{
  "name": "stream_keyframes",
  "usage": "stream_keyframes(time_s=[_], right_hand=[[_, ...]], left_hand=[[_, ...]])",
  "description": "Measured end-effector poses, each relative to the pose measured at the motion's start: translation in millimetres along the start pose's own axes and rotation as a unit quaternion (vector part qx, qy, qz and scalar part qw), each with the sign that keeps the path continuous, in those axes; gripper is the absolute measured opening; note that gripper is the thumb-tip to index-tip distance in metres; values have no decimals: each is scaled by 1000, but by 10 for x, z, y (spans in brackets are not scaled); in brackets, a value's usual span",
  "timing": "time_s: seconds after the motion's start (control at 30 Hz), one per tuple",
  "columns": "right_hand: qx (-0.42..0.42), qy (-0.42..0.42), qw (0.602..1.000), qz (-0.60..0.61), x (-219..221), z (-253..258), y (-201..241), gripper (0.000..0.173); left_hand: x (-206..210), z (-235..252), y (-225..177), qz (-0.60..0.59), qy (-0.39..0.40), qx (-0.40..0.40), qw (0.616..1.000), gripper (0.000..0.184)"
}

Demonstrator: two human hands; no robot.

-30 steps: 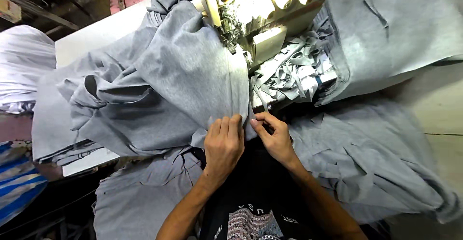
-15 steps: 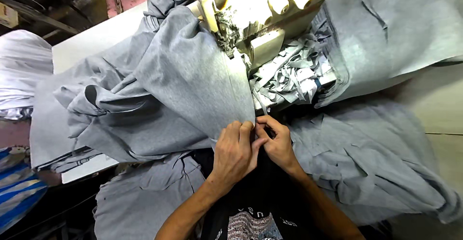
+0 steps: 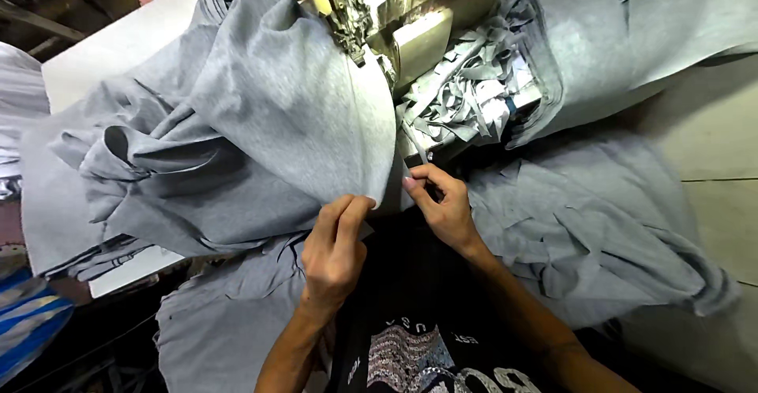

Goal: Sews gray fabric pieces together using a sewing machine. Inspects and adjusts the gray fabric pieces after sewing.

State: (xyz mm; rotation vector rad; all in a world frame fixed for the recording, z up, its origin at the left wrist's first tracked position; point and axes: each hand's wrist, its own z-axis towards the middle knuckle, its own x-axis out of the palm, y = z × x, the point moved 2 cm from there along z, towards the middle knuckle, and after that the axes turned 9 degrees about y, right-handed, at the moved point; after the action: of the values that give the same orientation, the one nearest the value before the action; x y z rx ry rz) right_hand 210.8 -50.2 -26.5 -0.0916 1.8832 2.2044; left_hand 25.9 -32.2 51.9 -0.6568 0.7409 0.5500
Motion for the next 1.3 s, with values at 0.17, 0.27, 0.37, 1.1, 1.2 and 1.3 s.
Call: stream_keyframes(time_s=[0.17,0.27,0.37,1.1,1.2,1.3], right_hand=[[-9,4,1000,2,-23,4,4,14],[-11,2,1000,9,-17,2,-8,13],[-9,0,1000,10,-8,-1,-23,13],[-28,-34,999,-17,-62,116,-5,16],[-35,-39,998,-21,-83,182,24,15],[-41,-46,998,-31,-96,252,66,13]], left_hand=[[-21,184,-2,-62,74,-28,995,36],[132,178,-84,-9,135,-54,989,48],[301,118,-74,93,82,-44,991,33],[588,145,-134,85,38,29,995,18],[610,248,-142,86,30,18,996,18],[638,343,-142,94,25,7,995,18]])
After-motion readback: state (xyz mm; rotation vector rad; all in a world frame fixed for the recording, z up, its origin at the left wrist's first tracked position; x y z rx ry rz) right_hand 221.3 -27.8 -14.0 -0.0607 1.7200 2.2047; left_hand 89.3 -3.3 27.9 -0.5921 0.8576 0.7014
